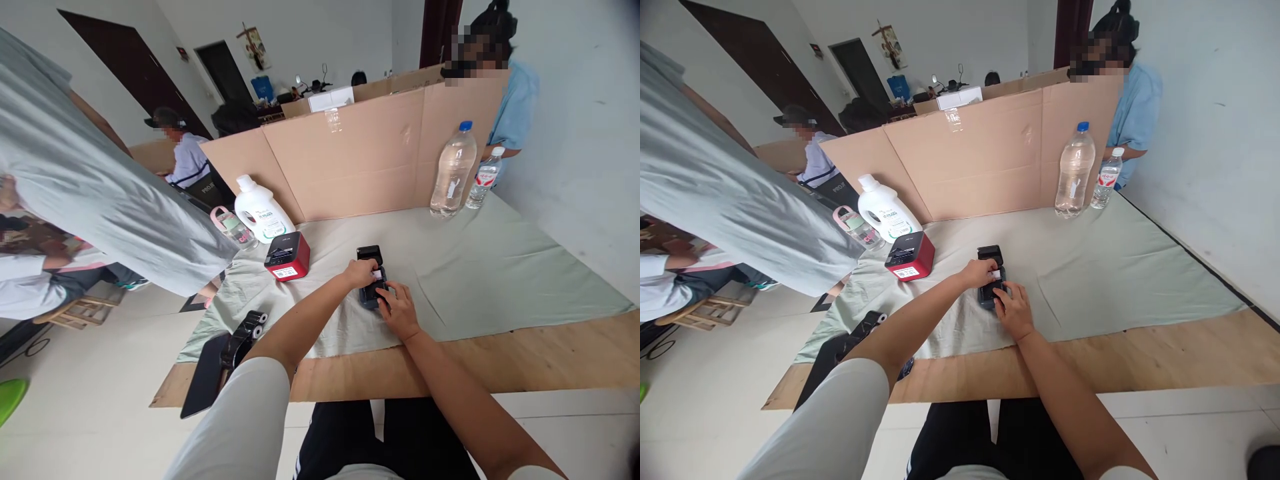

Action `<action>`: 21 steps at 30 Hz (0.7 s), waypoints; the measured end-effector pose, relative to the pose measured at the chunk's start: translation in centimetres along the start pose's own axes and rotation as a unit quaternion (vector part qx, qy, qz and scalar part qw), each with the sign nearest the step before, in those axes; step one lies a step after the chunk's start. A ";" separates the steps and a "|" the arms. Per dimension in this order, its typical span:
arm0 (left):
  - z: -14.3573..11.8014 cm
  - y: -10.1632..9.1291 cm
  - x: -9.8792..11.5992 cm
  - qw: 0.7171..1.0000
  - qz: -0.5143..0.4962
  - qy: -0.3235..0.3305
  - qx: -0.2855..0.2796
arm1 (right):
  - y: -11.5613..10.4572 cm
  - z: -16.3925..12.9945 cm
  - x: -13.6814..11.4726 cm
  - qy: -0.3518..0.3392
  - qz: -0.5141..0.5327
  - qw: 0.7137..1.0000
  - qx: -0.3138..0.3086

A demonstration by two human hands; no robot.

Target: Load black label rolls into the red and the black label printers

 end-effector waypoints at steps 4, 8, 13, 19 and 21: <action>-0.1 0.1 0.1 1.000 0.016 0.005 0.011 | 0.0 0.0 -0.2 0.000 0.002 1.000 -0.006; 0.2 0.2 0.1 0.998 0.046 0.015 0.040 | 0.1 0.0 -0.3 -0.004 0.000 1.000 -0.015; 1.2 1.2 0.2 0.996 0.066 0.011 0.061 | 0.2 0.0 -0.4 -0.015 -0.012 1.000 -0.019; 0.7 -0.1 -0.3 0.992 -0.020 0.011 0.125 | 0.1 0.0 -0.6 -0.023 -0.017 1.000 -0.013; 0.1 -1.8 -1.3 0.976 -0.060 -0.017 0.208 | 0.1 0.0 -0.7 -0.028 -0.018 0.999 -0.011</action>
Point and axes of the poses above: each hand's wrist, its own z-axis towards the middle knuckle, its own y-axis out of the palm, x = y × z, the point moved 7 cm from there along z, towards the middle knuckle, and after that the axes turned 9 degrees about z, right-handed, at the moved point
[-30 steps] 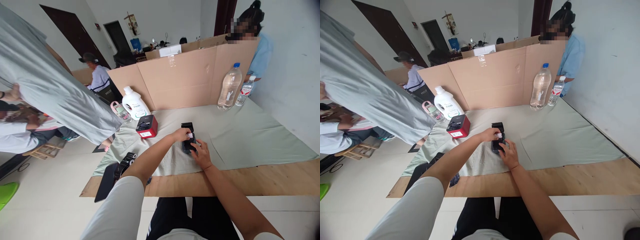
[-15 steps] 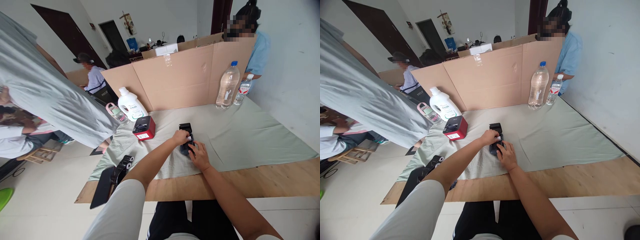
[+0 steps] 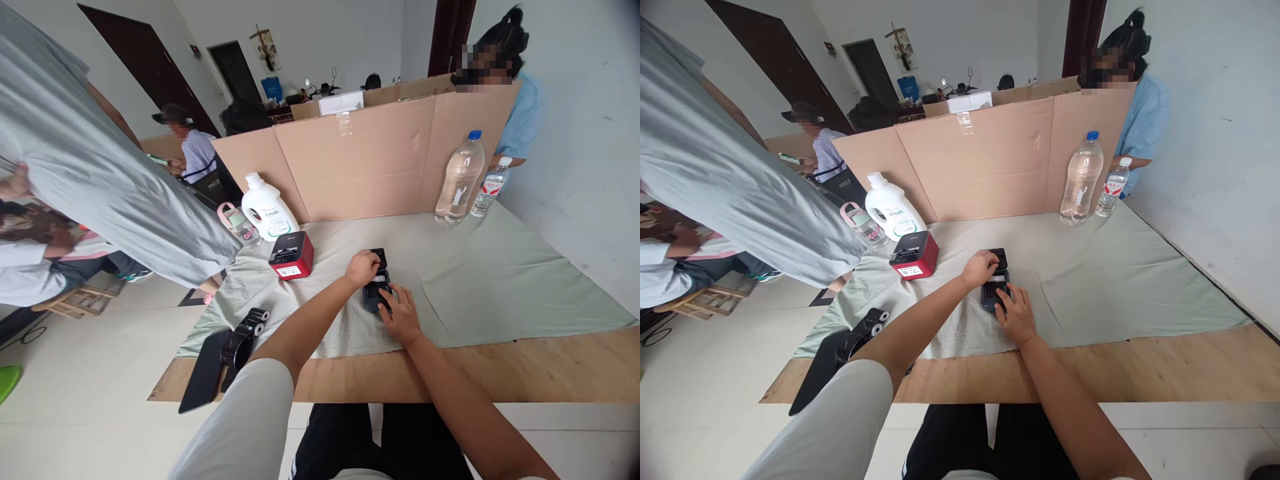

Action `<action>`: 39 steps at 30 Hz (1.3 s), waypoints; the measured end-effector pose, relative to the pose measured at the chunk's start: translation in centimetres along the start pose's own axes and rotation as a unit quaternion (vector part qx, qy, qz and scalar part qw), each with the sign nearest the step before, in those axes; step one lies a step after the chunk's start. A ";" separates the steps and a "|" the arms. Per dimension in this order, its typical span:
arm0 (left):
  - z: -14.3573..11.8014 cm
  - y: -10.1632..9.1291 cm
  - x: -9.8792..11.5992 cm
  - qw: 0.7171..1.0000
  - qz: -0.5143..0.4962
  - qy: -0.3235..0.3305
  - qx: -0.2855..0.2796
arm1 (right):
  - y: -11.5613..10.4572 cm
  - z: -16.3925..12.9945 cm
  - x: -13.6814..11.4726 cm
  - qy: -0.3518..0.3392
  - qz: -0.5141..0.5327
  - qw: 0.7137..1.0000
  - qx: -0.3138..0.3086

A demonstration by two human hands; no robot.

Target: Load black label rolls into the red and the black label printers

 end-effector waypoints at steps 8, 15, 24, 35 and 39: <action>-1.0 0.0 -2.0 0.995 -0.083 -0.049 0.032 | 0.0 0.0 -0.1 -0.005 -0.007 1.000 -0.004; -5.6 1.1 -0.4 0.995 -0.090 0.009 0.035 | 0.2 -0.1 0.1 0.004 -0.009 1.000 -0.012; -9.4 1.7 1.9 0.999 0.024 0.034 -0.006 | 1.2 -0.2 0.5 0.006 -0.047 0.997 -0.054; -9.5 2.2 2.7 0.999 0.031 0.027 0.001 | 1.5 1.0 0.0 0.051 -0.124 0.987 -0.091; -10.0 2.8 2.2 0.999 -0.022 0.031 0.005 | 1.6 1.0 0.1 0.057 -0.116 0.984 -0.123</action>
Point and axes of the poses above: each hand's wrist, its own z-axis towards the middle knuckle, its own y-axis out of the palm, x = y × z, the point moved 7 cm from there along z, towards the middle knuckle, and after that the axes turned 9 degrees about z, right-handed, at the moved point
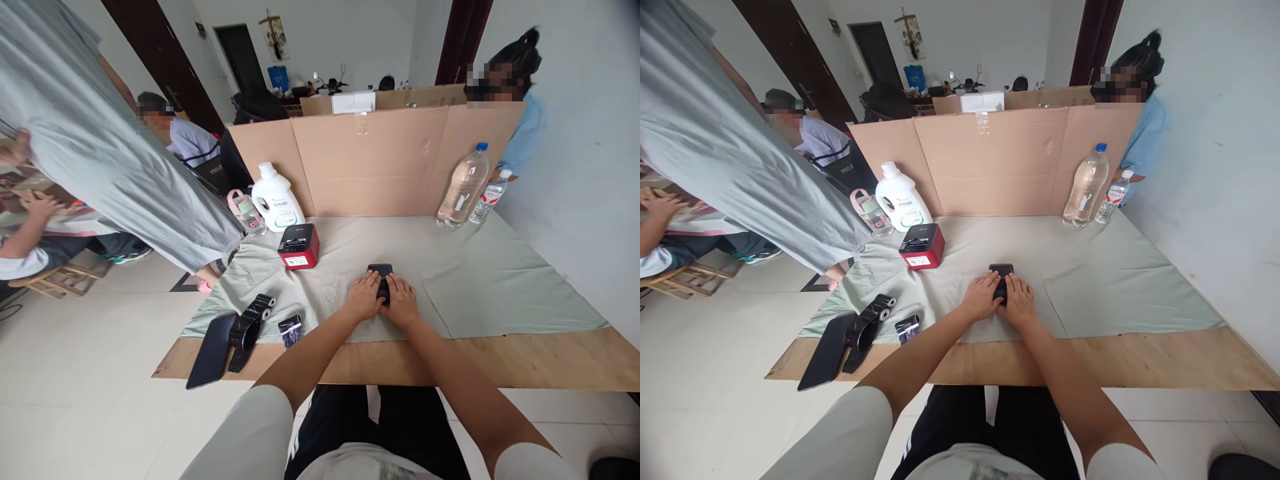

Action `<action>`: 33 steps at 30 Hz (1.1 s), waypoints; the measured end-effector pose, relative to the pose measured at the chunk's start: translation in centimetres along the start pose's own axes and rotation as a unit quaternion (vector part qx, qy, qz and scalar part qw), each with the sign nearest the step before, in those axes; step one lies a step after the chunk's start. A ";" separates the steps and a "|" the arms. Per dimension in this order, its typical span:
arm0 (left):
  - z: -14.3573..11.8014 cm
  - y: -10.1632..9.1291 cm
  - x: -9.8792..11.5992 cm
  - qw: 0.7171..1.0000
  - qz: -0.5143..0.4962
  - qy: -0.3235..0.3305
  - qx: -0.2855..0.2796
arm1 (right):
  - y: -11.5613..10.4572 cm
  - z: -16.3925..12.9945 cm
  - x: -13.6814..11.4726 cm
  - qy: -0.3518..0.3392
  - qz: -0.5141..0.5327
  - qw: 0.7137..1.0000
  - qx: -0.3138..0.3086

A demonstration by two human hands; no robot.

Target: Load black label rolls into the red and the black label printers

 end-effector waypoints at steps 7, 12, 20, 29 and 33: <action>-1.4 2.4 -6.0 0.927 -0.272 -0.234 0.107 | 1.2 -0.6 1.7 0.040 0.120 0.992 0.020; 0.7 4.0 -7.1 0.883 -0.361 -0.296 0.040 | 1.1 1.5 2.6 0.089 0.137 0.985 0.049; 0.9 3.7 -5.6 0.900 -0.329 -0.282 0.060 | 2.2 1.7 1.0 0.178 0.067 0.981 0.050; -6.1 3.7 1.6 0.996 -0.024 0.044 -0.076 | -4.4 8.0 12.4 0.271 0.032 0.957 0.102; -6.9 3.0 1.8 0.991 -0.015 0.065 -0.113 | -7.2 9.8 20.5 0.390 0.013 0.912 0.129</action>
Point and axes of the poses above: each hand's wrist, its own z-axis towards the middle knuckle, its own y-axis out of the palm, x = y × z, the point moved 7 cm from there along z, towards the middle knuckle, and after that the axes turned 9 degrees about z, right-handed, at the moved point
